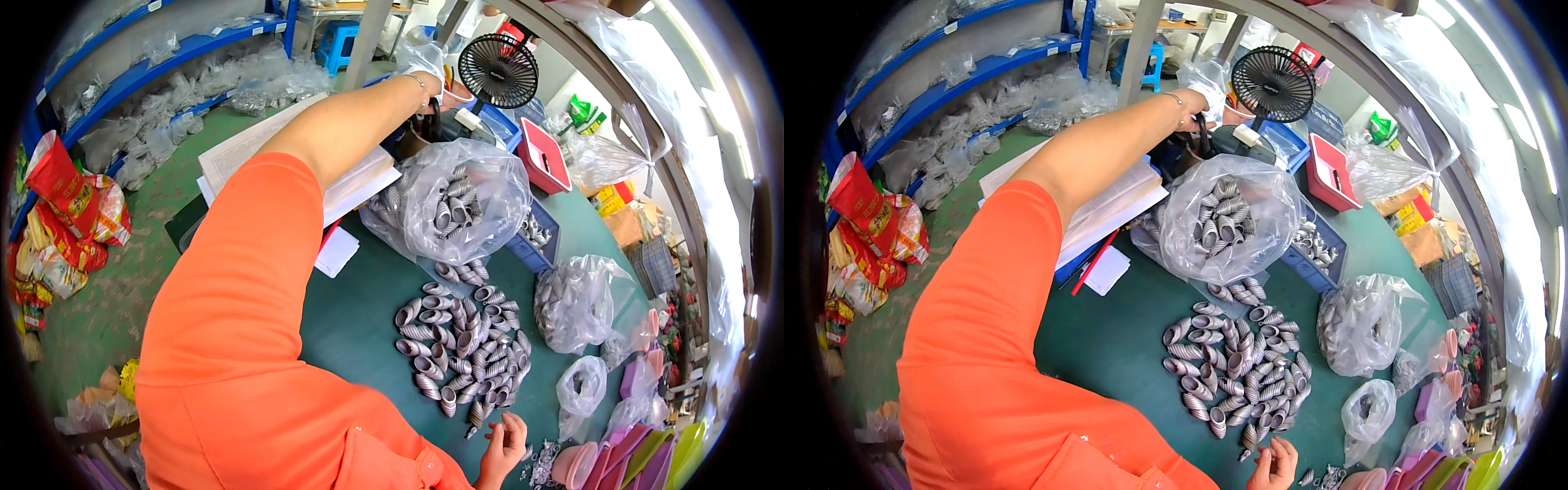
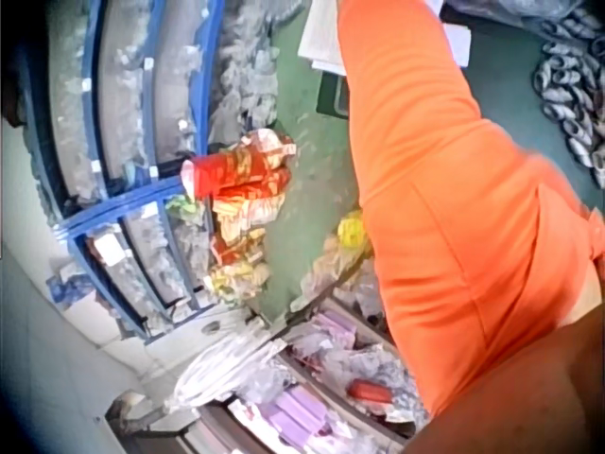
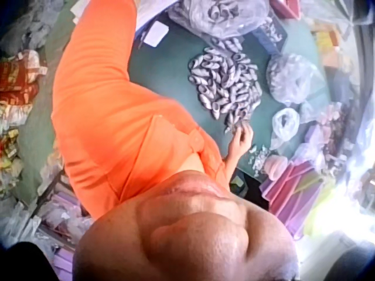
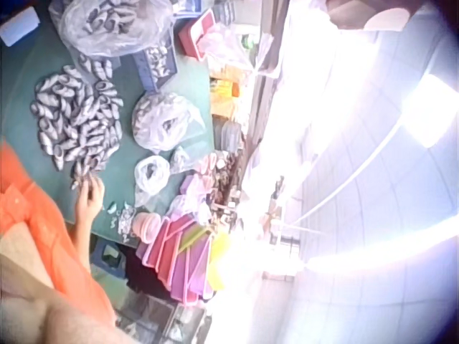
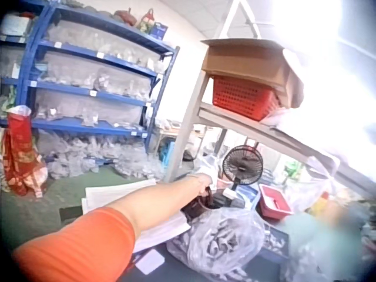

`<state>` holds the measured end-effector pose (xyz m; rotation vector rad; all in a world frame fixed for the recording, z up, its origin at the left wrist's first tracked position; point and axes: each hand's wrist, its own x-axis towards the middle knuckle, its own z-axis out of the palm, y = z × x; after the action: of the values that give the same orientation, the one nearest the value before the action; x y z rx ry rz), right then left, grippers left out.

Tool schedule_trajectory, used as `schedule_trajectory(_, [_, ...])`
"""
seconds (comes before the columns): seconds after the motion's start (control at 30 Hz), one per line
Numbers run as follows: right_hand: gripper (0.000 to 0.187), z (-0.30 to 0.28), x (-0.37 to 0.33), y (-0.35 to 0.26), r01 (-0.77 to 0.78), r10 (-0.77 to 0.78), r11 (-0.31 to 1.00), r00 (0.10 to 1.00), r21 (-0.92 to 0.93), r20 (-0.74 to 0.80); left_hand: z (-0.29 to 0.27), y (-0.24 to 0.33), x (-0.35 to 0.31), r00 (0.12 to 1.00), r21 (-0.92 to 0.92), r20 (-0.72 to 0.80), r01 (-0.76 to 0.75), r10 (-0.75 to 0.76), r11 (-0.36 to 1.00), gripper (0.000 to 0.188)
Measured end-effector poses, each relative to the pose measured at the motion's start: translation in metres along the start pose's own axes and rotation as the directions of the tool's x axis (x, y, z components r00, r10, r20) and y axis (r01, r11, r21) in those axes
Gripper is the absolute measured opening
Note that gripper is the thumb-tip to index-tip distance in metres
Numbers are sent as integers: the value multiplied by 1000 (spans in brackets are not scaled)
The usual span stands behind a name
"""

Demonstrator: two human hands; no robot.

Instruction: The person uses shears to trim the edges of small, silver, spiral-shaped metal parts on a green workbench. They repeatedly pick up individual parts, cut off excess material, and place the finished pieces into a plastic bag. The person also wipes the workbench surface with a cloth during the process.

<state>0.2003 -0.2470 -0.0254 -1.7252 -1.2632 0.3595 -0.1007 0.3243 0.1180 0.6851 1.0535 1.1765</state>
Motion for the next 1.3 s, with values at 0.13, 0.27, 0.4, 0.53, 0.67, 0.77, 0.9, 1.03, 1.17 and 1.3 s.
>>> schedule_trajectory(0.13, [21,-3,-3,-3,-50,48,995,998,-84,-29,-4,-9,78,998,-54,-60,-30,27,998,27])
schedule_trajectory(0.27, [19,-2,-1,-10,-92,87,990,995,-106,-50,-19,-10,121,973,-134,-217,-103,72,986,25])
schedule_trajectory(0.4, [20,-3,-2,-11,-124,120,986,992,-107,-39,-19,-15,126,928,256,-372,83,19,963,30])
schedule_trajectory(0.53, [19,-1,-5,4,-111,108,992,993,-65,-48,-9,-18,122,969,38,-226,-97,103,995,19])
schedule_trajectory(0.67, [18,3,-2,13,-123,123,992,991,21,-54,-11,-19,103,969,-68,-196,-164,148,984,17])
schedule_trajectory(0.77, [20,-2,-1,8,-53,47,981,998,-184,-38,-2,4,66,972,-71,-181,-167,152,983,26])
schedule_trajectory(0.9, [19,-1,-3,5,-75,70,986,997,-150,-38,-6,11,63,971,-116,-161,-194,175,974,34])
schedule_trajectory(1.03, [17,2,-3,10,-104,100,993,993,-55,-63,4,6,58,991,86,-59,-114,120,990,28])
schedule_trajectory(1.17, [18,4,0,8,-140,140,990,989,1,-56,-3,0,52,992,605,15,-107,123,789,20])
schedule_trajectory(1.3, [17,6,-1,8,-134,135,991,989,20,-66,-23,12,64,949,740,78,-261,306,620,12])
